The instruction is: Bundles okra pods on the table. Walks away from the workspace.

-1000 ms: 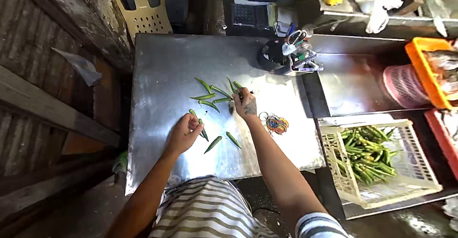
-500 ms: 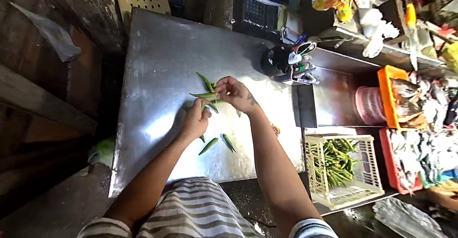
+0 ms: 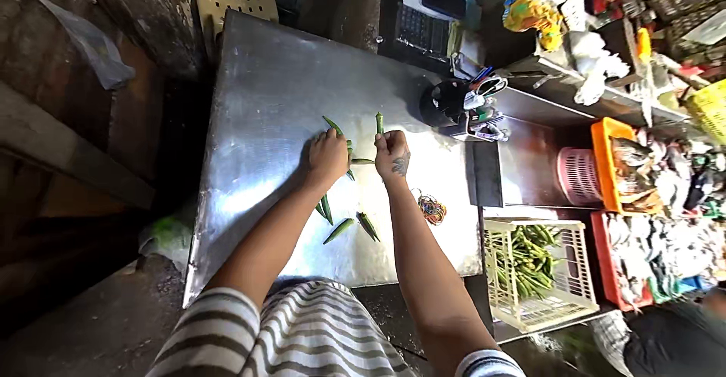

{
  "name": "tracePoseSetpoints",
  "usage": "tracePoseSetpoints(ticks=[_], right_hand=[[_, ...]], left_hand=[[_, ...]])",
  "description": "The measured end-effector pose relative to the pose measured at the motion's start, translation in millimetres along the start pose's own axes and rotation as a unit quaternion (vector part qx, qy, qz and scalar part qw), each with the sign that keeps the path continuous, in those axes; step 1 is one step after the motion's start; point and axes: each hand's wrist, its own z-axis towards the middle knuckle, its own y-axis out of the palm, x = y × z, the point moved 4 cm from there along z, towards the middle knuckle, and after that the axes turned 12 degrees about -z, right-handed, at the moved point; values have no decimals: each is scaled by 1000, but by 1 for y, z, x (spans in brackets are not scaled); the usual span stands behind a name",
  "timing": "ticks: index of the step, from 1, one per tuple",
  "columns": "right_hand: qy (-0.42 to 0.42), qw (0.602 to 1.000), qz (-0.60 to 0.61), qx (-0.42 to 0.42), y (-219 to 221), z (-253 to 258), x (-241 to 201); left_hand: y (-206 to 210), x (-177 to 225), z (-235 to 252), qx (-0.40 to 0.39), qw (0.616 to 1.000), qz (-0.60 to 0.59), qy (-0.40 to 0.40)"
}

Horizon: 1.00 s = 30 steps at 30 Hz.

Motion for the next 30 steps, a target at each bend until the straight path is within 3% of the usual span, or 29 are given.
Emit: tracePoseSetpoints(ticks=[4, 7, 9, 11, 12, 14, 16, 19, 22, 27, 30], right_hand=[[5, 997, 76, -19, -28, -17, 18], [6, 986, 168, -5, -45, -46, 23], [3, 977, 214, -13, -46, -72, 16], [-23, 970, 234, -55, -38, -95, 2], [-49, 966, 240, -79, -32, -104, -5], [-100, 961, 236, -104, -26, -111, -11], [-94, 969, 208, -93, -31, -103, 1], [10, 981, 187, -54, -37, -65, 46], [81, 991, 82, -63, -34, -16, 89], [54, 988, -77, -122, -13, 23, 93], [41, 981, -140, -131, 5, 30, 87]], left_hand=[[7, -4, 15, -65, 997, -3, -30], [-11, -17, -5, -26, 974, -227, 7], [-19, -26, -27, 14, 878, -479, -6], [-14, -31, -53, -24, 724, -688, -42], [-8, -34, -68, -58, 666, -741, -54], [7, -39, -94, -97, 604, -789, -65], [18, -45, -110, -79, 568, -813, -106], [9, -54, -121, -59, 537, -827, -156], [-9, -63, -129, -61, 511, -839, -174], [-22, -69, -134, -6, 563, -800, -207], [-15, -73, -142, -13, 560, -801, -212]])
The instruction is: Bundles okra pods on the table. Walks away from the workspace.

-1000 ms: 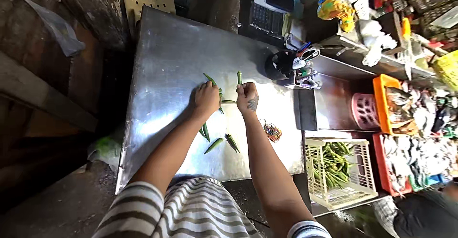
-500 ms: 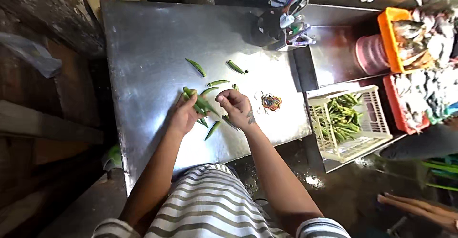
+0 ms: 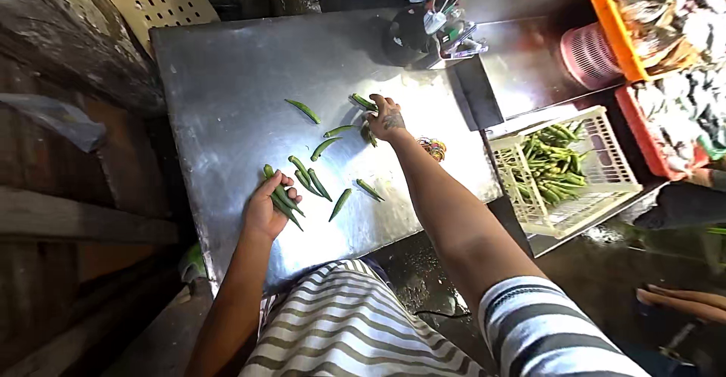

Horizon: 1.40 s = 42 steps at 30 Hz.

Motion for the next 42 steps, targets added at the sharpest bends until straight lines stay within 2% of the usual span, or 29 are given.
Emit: tracePoseSetpoints(ticks=[4, 7, 8, 10, 12, 14, 16, 18, 20, 22, 25, 28, 31, 33, 34, 35, 36, 37, 38, 40, 42], right_hand=[[27, 998, -52, 5, 7, -4, -12], [12, 994, -94, 52, 6, -14, -23], [-27, 991, -94, 87, 5, -22, -32], [-171, 967, -91, 168, 9, -46, -54], [-317, 926, -106, 173, 23, -71, -80], [-374, 901, -155, 156, 44, -85, -93], [-335, 923, -117, 148, 47, -90, -95], [-256, 960, 24, 112, 29, -98, -97], [-214, 957, 188, 46, 13, -122, -102], [-217, 938, 271, -15, 8, -148, -109], [-196, 935, 291, -46, 11, -165, -104], [-120, 940, 319, -26, 9, -168, -86], [-83, 936, 341, 1, 9, -176, -73], [-120, 933, 338, 16, 10, -186, -69], [-151, 934, 323, 16, 10, -191, -70], [-181, 937, 300, 13, 11, -197, -71], [-204, 941, 271, 5, 13, -203, -74], [-214, 947, 242, -3, 18, -211, -76], [-215, 949, 229, 4, 25, -218, -77], [-189, 954, 229, 41, 35, -230, -77], [-164, 961, 210, 67, 40, -242, -78]], left_hand=[[-13, -5, 3, -26, 999, -16, -16], [-19, -1, 9, -42, 999, -1, -4], [-19, 0, 10, -50, 999, -3, 2], [-18, 3, 13, -71, 997, -9, 6], [-16, 3, 17, -56, 998, -4, 1], [-14, -1, 19, -16, 1000, 5, -7], [-10, -5, 21, -2, 1000, 1, -9], [-6, -8, 22, -12, 1000, -16, -5], [-5, -12, 20, -30, 999, -22, -8], [-2, -20, 20, -54, 998, -13, -15], [4, -35, 23, -87, 996, 25, -21], [16, -45, 18, -65, 996, 63, -17], [21, -51, 14, -95, 987, 131, -5], [23, -55, 13, -120, 963, 242, -3], [24, -57, 11, -125, 936, 328, 0], [26, -58, 10, -126, 892, 435, 11], [28, -59, 8, -133, 831, 539, 34], [30, -62, 4, -147, 776, 610, 61], [31, -65, 1, -163, 741, 647, 78], [36, -68, -6, -171, 712, 676, 86], [38, -73, -10, -180, 708, 677, 87]])
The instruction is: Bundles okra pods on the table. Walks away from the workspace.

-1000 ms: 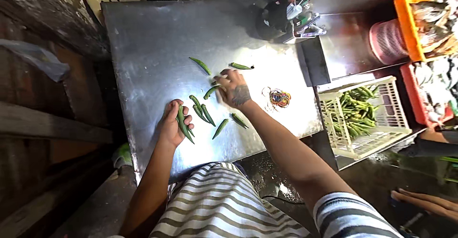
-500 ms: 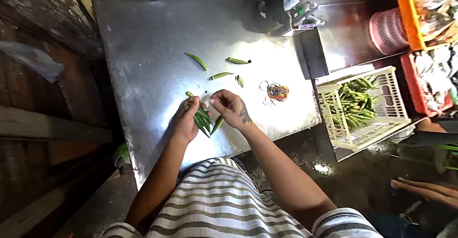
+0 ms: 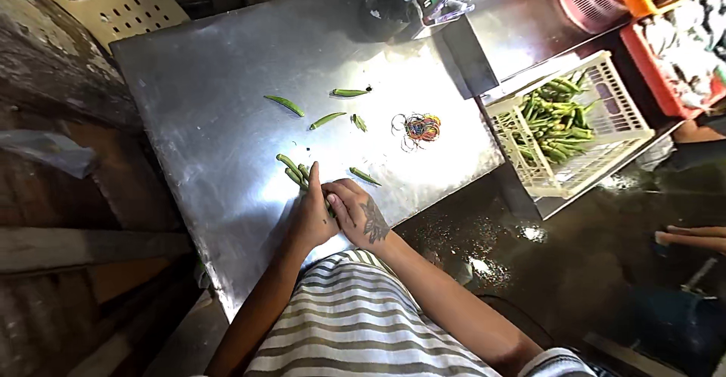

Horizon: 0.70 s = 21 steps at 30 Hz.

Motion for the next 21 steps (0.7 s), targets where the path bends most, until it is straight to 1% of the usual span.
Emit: tracePoseSetpoints(ticks=[3, 5, 9, 10, 12, 14, 15, 16, 17, 18, 19, 20, 21], right_hand=[[5, 999, -29, -17, 6, -18, -5], [2, 1000, -15, -12, 6, -24, -4], [-12, 1000, 12, -15, 2, -25, 2], [-11, 1000, 14, -14, 1, -25, 2], [-25, 999, 23, -25, -1, -23, 0], [-69, 995, 48, -46, -6, -15, 2], [-80, 994, 61, -43, -12, -8, 8], [-67, 996, 61, -24, -19, 0, 19], [-31, 999, 41, 11, -28, 10, 37], [24, 998, 5, 56, -40, 20, 60], [93, 990, -47, 99, -53, 29, 87], [168, 972, -105, 127, -65, 36, 115], [241, 950, -150, 132, -75, 40, 141]], left_hand=[[6, -4, -6, -49, 999, -4, -7], [10, -7, -7, -73, 997, -2, -15], [16, -12, -9, -66, 997, -36, -4], [15, -13, -10, -65, 997, -36, -12], [10, -10, -15, -66, 996, -30, -51], [8, -5, -19, -76, 990, -68, -102], [8, -4, -18, -85, 986, -87, -116], [7, -6, -17, -89, 983, -102, -121], [6, -8, -15, -87, 983, -106, -121], [4, -11, -13, -80, 984, -116, -111], [2, -13, -12, -69, 983, -142, -98], [0, -14, -12, -55, 979, -177, -87], [-1, -14, -13, -45, 973, -213, -76]])
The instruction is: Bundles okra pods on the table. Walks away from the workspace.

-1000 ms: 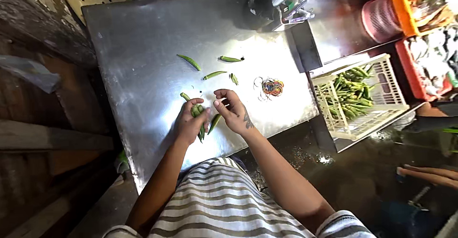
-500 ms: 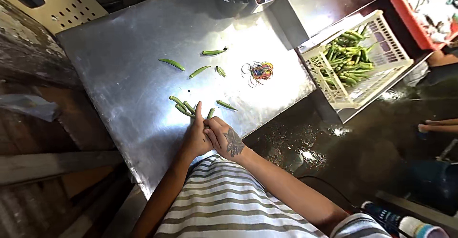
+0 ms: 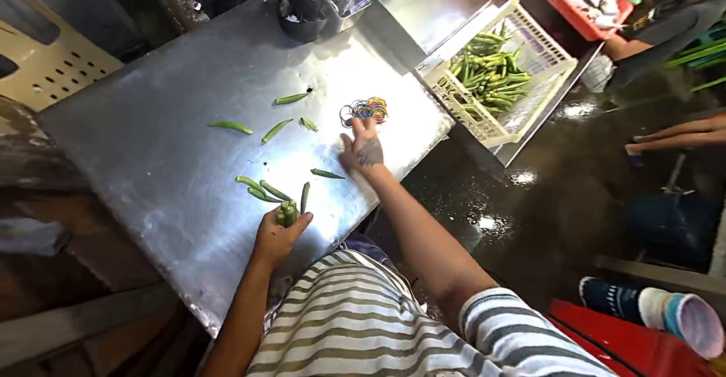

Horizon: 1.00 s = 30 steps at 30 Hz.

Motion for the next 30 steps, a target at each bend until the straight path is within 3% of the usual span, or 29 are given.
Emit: tracePoseSetpoints(ticks=[3, 6, 10, 14, 18, 21, 26, 30], right_hand=[[98, 989, -114, -14, 12, 18, 45], [45, 989, -138, 39, 25, 8, 61], [-4, 997, -35, 68, 14, 1, 59], [70, 984, 157, 44, -7, -17, 47], [108, 901, 421, -4, -9, -38, 34], [131, 849, 511, -38, -12, -50, 17], [115, 649, 728, -190, -29, -64, -27], [66, 605, 762, -219, -45, -69, -44]], left_hand=[[-1, 9, -4, 8, 998, -55, 18], [1, 16, -5, 6, 996, -89, 19], [4, 19, -2, -16, 995, -95, 11], [7, 16, 7, -32, 997, -27, 69], [11, 16, 13, -41, 995, -4, 94], [11, 12, 16, -49, 991, -4, 123], [11, 10, 21, -38, 989, 53, 133], [12, 15, 22, -14, 996, 45, 80]])
